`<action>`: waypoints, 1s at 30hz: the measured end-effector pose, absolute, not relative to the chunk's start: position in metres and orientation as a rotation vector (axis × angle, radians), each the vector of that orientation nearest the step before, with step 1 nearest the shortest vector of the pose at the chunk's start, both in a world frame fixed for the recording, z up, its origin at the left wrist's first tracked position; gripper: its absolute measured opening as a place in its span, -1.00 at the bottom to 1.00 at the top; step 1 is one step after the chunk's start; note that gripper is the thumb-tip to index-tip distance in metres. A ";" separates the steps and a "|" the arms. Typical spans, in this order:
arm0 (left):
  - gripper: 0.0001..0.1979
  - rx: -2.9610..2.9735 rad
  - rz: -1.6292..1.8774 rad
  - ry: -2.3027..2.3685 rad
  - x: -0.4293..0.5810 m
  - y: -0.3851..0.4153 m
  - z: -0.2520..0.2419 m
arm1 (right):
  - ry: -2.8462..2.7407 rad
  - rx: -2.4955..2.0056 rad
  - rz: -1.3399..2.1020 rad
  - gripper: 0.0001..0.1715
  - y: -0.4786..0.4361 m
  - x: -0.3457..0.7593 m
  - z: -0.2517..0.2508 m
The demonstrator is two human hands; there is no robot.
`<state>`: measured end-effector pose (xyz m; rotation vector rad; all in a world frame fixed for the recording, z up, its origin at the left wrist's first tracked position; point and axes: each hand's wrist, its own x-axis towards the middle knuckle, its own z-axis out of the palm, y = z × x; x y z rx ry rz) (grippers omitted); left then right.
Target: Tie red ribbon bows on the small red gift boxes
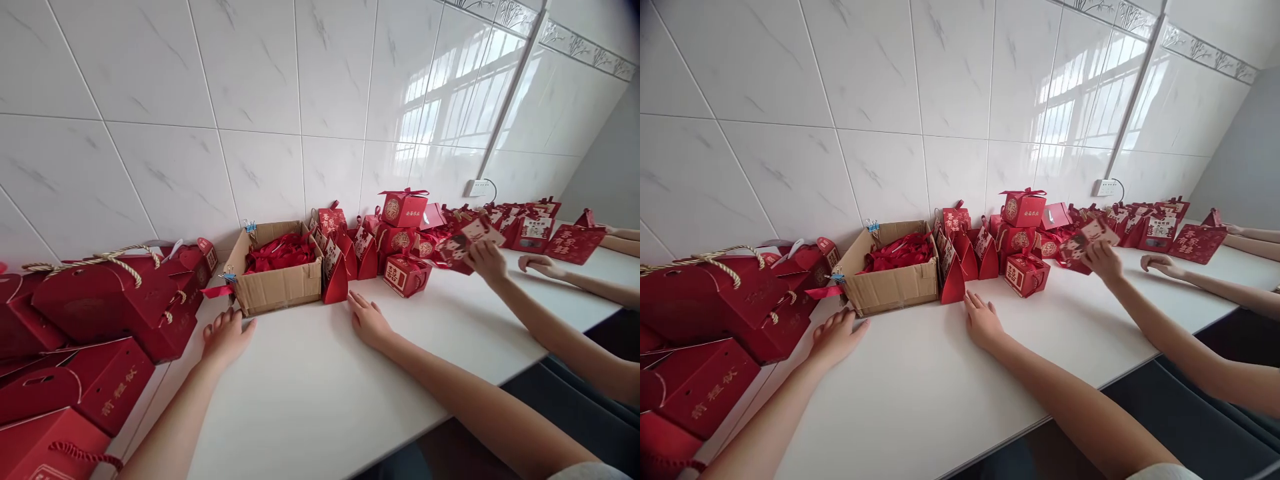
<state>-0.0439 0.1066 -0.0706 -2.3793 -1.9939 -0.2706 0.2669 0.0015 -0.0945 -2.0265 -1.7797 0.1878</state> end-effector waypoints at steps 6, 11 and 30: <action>-0.49 -2.371 -0.242 -2.008 -0.043 0.105 -0.069 | -1.485 -2.054 0.170 0.00 0.034 0.248 -0.084; -0.47 -2.345 -0.216 -2.023 -0.041 0.105 -0.069 | -1.361 -1.956 0.127 0.02 0.051 0.248 -0.082; -0.48 -2.360 -0.185 -2.023 -0.042 0.105 -0.070 | -1.001 -1.804 0.137 -0.76 0.054 0.313 -0.092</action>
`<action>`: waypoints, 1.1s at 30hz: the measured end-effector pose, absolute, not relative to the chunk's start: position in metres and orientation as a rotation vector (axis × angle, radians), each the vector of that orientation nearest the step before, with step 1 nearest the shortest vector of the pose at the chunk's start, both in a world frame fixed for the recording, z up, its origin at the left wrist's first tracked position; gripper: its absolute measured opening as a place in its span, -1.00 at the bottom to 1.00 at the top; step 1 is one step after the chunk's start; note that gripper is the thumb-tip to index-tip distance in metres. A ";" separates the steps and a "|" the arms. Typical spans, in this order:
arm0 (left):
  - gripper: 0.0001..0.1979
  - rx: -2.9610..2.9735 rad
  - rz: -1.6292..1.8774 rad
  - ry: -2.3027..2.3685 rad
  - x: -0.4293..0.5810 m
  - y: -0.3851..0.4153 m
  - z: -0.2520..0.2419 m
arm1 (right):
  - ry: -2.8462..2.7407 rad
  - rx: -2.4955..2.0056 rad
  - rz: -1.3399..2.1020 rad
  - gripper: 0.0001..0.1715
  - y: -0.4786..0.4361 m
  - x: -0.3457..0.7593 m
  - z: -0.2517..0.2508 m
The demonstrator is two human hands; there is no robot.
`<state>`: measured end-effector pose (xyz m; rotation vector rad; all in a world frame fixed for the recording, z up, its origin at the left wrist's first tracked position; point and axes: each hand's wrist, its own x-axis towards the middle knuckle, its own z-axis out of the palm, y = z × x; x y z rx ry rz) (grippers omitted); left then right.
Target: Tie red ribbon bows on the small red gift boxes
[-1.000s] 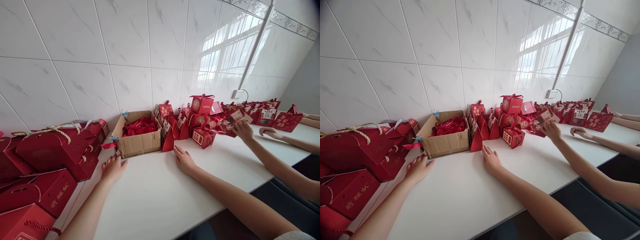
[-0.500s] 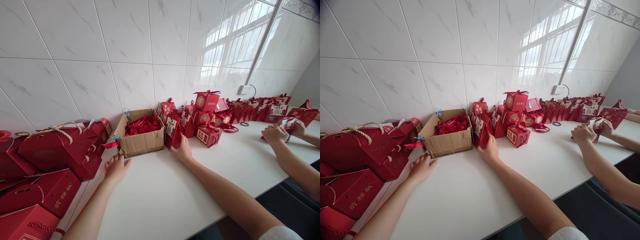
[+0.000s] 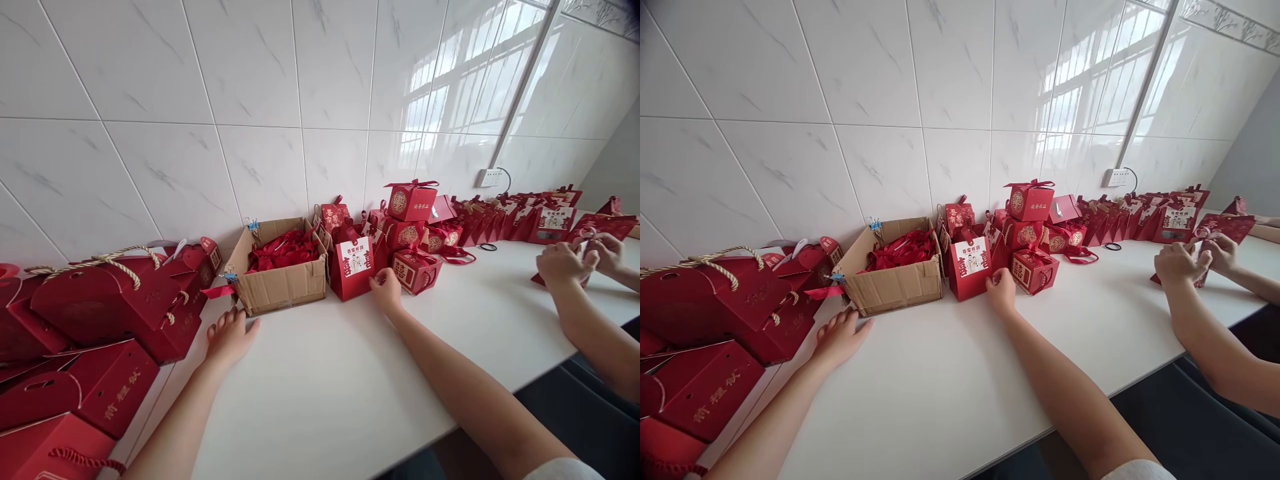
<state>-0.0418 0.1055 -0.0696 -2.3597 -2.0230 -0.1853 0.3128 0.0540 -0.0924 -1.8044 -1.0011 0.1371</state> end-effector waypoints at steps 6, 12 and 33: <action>-0.47 -2.353 -0.189 -2.024 -0.043 0.107 -0.072 | -1.361 -1.623 0.262 -0.79 0.058 0.292 -0.101; -0.46 -2.352 -0.182 -2.027 -0.043 0.108 -0.072 | -1.512 -1.580 0.284 -0.57 0.060 0.293 -0.105; -0.45 -2.338 -0.163 -2.012 -0.044 0.109 -0.073 | -1.631 -1.792 0.217 -0.90 0.050 0.283 -0.089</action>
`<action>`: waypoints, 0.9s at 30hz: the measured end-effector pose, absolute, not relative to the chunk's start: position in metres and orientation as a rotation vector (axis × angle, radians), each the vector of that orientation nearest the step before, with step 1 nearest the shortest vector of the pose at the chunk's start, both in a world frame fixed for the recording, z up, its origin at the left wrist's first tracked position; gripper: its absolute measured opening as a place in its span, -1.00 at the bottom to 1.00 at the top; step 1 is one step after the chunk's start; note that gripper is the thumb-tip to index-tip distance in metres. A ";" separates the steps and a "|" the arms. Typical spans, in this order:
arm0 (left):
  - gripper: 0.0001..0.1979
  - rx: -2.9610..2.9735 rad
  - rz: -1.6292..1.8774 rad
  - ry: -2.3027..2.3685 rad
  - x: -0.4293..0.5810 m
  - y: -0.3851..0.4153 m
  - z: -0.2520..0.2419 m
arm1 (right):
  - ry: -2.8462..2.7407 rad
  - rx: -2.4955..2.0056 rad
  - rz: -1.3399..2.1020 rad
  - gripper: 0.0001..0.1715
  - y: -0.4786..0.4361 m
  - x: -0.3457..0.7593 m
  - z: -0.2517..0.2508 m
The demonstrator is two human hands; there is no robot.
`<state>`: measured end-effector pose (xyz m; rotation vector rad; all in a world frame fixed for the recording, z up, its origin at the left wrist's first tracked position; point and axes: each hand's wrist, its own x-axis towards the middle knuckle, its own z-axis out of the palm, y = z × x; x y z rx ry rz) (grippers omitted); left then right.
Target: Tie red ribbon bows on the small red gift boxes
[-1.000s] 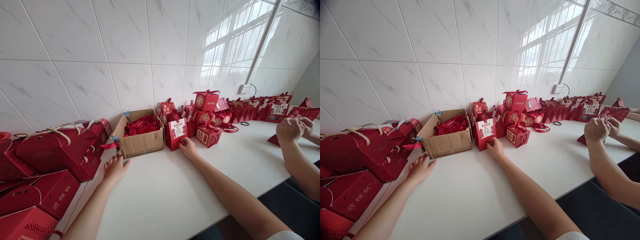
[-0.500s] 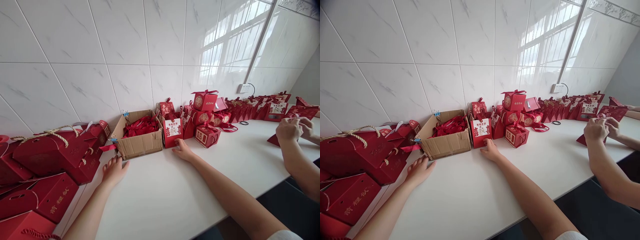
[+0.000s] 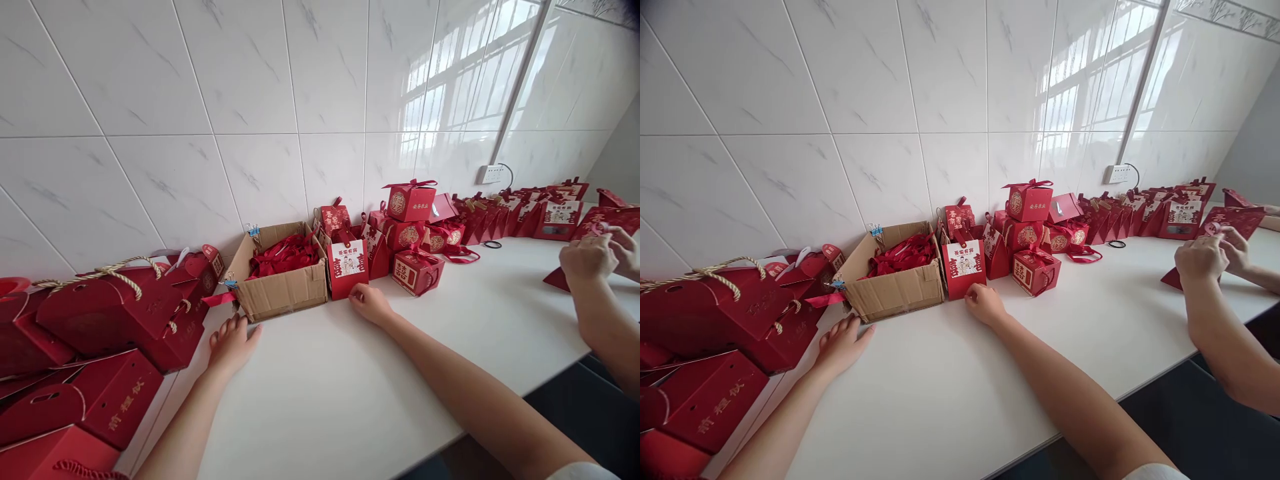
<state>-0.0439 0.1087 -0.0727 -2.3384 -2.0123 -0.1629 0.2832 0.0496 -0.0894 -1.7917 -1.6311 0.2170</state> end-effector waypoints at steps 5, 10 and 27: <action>-0.46 -2.328 -0.173 -2.019 -0.043 0.107 -0.072 | -1.668 -1.851 0.162 -0.82 0.049 0.273 -0.088; -0.45 -2.325 -0.186 -2.024 -0.043 0.107 -0.071 | -1.706 -1.890 0.119 -0.76 0.051 0.269 -0.088; -0.50 -2.396 -0.274 -2.007 -0.042 0.102 -0.070 | -1.725 -2.025 0.043 -0.60 0.044 0.266 -0.093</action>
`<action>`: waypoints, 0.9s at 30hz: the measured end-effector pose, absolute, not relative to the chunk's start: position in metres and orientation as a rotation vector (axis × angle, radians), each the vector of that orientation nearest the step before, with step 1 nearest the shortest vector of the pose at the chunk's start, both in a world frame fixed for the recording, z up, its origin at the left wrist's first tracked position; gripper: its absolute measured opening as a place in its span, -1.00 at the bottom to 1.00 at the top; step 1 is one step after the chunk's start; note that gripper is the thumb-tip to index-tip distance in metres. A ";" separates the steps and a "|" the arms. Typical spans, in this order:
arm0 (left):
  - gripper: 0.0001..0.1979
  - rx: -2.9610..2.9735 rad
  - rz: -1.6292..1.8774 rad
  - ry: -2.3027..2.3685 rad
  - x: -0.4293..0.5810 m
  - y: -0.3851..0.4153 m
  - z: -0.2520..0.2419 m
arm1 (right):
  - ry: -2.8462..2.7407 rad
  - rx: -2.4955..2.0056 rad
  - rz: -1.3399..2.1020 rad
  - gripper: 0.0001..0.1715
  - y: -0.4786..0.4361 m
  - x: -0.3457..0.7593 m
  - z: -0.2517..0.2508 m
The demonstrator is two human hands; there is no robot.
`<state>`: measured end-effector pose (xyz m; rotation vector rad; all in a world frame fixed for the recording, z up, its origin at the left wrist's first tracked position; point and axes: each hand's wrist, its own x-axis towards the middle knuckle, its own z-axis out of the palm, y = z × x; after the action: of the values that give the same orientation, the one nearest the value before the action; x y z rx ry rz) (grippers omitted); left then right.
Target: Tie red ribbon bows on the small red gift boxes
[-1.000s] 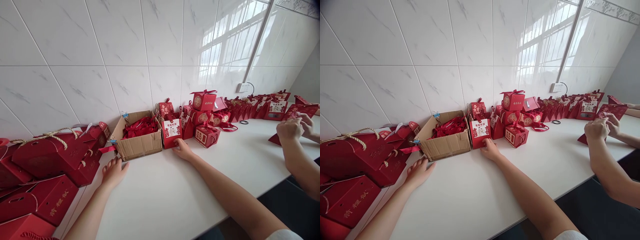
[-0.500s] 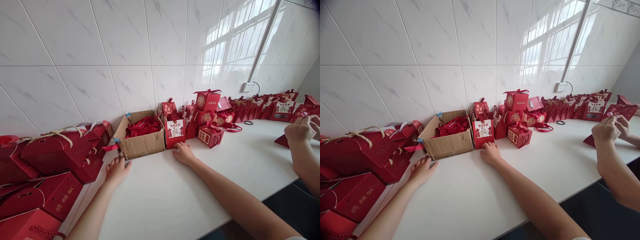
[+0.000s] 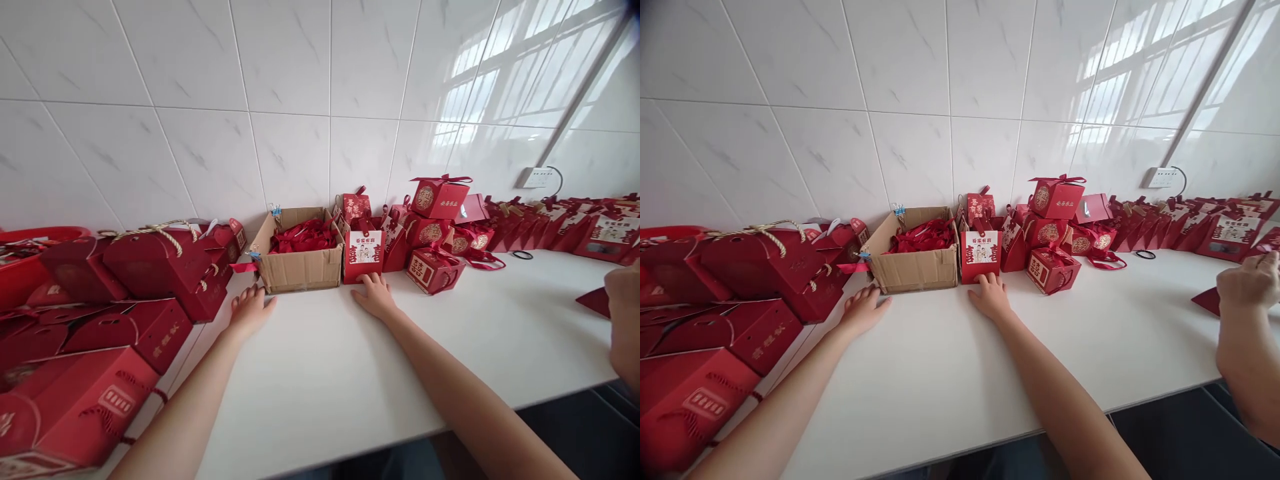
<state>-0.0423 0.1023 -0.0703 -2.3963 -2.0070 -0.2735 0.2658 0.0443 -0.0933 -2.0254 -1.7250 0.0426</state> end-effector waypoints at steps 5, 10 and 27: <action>-0.53 -2.375 -0.288 -2.089 -0.033 0.082 -0.069 | -1.819 -2.071 0.072 -0.56 0.033 0.269 -0.095; -0.40 -2.298 -0.261 -2.213 -0.021 0.028 -0.075 | -1.993 -2.030 0.096 -0.40 0.019 0.273 -0.105; -0.45 -2.178 -0.580 -1.846 -0.126 -0.175 -0.140 | -2.494 -1.344 0.226 -0.38 -0.016 0.209 -0.100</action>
<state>-0.1256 -0.1746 -0.1399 -2.1784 -1.8458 -0.5801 0.2086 -0.0155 -0.1004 -1.3443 -2.4937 0.2257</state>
